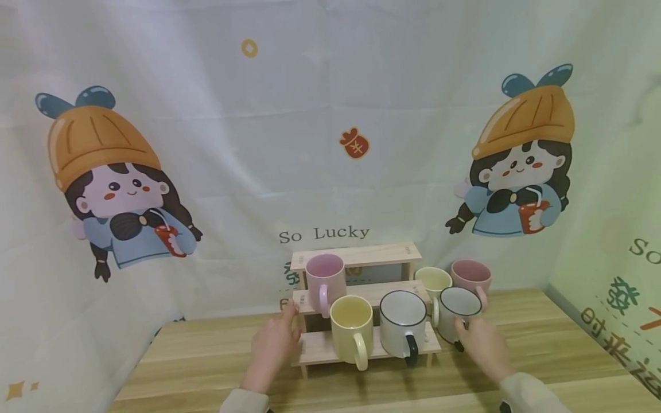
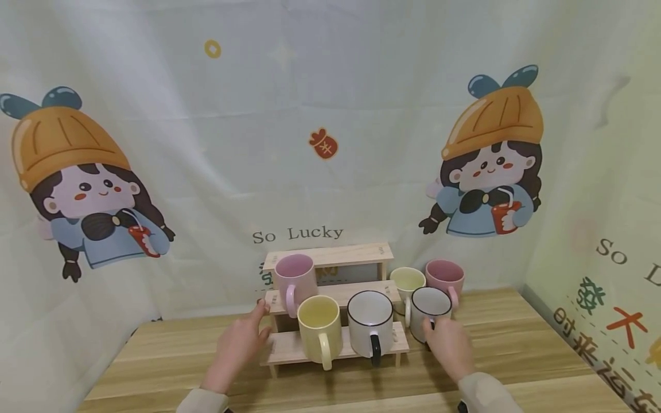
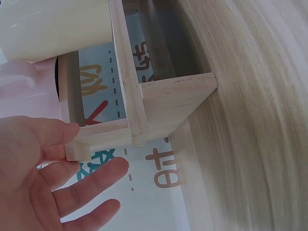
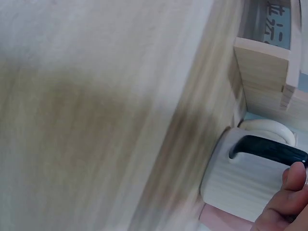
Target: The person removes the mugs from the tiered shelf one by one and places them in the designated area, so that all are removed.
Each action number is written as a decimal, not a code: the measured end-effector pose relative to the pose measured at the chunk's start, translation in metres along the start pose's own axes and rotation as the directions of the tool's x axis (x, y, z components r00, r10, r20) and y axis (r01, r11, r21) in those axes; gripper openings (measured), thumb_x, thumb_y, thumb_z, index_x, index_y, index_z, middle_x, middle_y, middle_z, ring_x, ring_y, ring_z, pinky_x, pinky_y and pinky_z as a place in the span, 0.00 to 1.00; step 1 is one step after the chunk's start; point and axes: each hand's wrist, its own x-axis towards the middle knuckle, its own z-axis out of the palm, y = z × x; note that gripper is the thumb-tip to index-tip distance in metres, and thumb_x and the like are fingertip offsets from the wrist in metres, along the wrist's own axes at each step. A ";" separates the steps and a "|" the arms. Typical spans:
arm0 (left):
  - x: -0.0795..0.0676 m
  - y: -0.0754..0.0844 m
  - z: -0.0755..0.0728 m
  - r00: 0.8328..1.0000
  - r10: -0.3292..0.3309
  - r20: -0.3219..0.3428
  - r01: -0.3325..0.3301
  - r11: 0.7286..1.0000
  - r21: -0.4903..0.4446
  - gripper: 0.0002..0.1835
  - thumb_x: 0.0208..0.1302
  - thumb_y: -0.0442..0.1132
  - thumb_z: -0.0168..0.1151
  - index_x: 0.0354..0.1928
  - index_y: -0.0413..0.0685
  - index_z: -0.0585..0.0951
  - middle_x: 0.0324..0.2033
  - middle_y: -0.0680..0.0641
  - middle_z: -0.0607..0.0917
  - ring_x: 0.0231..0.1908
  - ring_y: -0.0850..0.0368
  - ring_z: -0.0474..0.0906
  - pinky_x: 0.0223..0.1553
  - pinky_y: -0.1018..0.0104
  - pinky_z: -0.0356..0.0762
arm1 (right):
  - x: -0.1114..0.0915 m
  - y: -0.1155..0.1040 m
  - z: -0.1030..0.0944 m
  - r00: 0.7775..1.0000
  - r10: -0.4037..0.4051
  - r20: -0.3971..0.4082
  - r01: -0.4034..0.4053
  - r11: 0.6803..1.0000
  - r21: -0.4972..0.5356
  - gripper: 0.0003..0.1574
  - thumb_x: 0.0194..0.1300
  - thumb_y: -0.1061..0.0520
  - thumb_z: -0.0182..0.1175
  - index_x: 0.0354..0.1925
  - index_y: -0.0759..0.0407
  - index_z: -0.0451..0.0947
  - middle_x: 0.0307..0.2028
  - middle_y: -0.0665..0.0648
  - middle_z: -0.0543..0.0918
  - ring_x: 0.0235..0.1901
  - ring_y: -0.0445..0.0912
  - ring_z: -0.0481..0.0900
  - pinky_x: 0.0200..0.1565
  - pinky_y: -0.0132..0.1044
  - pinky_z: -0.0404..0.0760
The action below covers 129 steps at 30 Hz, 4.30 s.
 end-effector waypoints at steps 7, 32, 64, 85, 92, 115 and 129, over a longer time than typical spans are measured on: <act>0.000 0.000 0.000 1.000 -0.001 0.009 0.001 1.000 0.001 0.24 0.58 0.41 0.66 0.57 0.50 0.74 0.52 0.37 0.81 0.20 0.49 0.76 0.15 0.62 0.67 | 0.002 -0.005 -0.011 0.999 -0.034 -0.028 0.033 0.999 -0.037 0.25 0.67 0.53 0.49 0.13 0.54 0.63 0.11 0.48 0.68 0.13 0.43 0.65 0.18 0.35 0.61; 0.000 0.000 0.000 1.000 -0.014 0.006 0.014 1.000 -0.014 0.25 0.58 0.41 0.66 0.59 0.50 0.73 0.50 0.36 0.83 0.19 0.48 0.76 0.14 0.62 0.67 | 0.016 -0.057 -0.045 0.985 -0.150 0.082 0.154 0.987 -0.048 0.25 0.65 0.54 0.52 0.12 0.55 0.62 0.11 0.48 0.63 0.16 0.43 0.63 0.64 0.61 0.54; -0.001 -0.001 -0.004 0.999 -0.026 0.035 0.027 0.999 -0.043 0.27 0.59 0.42 0.65 0.61 0.49 0.71 0.36 0.35 0.85 0.16 0.53 0.71 0.14 0.65 0.66 | 0.021 -0.149 -0.050 0.972 -0.177 0.156 0.181 0.983 -0.013 0.30 0.63 0.50 0.53 0.08 0.52 0.55 0.09 0.46 0.55 0.12 0.39 0.53 0.19 0.29 0.54; -0.005 0.000 -0.001 0.999 -0.005 0.034 0.008 0.997 -0.074 0.25 0.59 0.41 0.65 0.58 0.49 0.71 0.36 0.37 0.85 0.17 0.53 0.72 0.15 0.65 0.66 | 0.014 -0.193 -0.024 0.968 -0.181 0.173 0.172 0.983 0.067 0.30 0.62 0.48 0.58 0.10 0.51 0.58 0.09 0.46 0.57 0.12 0.39 0.55 0.16 0.29 0.53; -0.002 0.000 -0.002 1.000 -0.008 0.021 0.009 0.998 -0.070 0.27 0.58 0.41 0.66 0.60 0.48 0.71 0.42 0.36 0.85 0.17 0.53 0.72 0.15 0.65 0.66 | 0.018 -0.208 -0.018 0.961 -0.224 0.161 0.215 0.974 0.071 0.29 0.60 0.48 0.58 0.10 0.51 0.57 0.09 0.46 0.57 0.11 0.39 0.55 0.15 0.29 0.53; -0.003 -0.001 0.000 1.000 -0.003 0.031 0.006 0.997 -0.075 0.27 0.59 0.41 0.65 0.60 0.47 0.71 0.36 0.37 0.85 0.15 0.55 0.69 0.12 0.68 0.64 | 0.015 -0.239 0.014 0.945 -0.257 0.202 0.230 0.962 0.148 0.27 0.64 0.45 0.54 0.12 0.53 0.63 0.10 0.48 0.65 0.13 0.41 0.64 0.17 0.31 0.63; 0.000 0.000 -0.001 1.000 -0.008 0.016 0.009 0.998 -0.057 0.24 0.59 0.42 0.65 0.58 0.49 0.72 0.33 0.37 0.85 0.14 0.55 0.68 0.13 0.65 0.63 | 0.017 -0.252 0.027 0.952 -0.275 0.137 0.255 0.956 0.147 0.28 0.65 0.46 0.55 0.11 0.54 0.67 0.10 0.47 0.74 0.11 0.40 0.69 0.15 0.30 0.66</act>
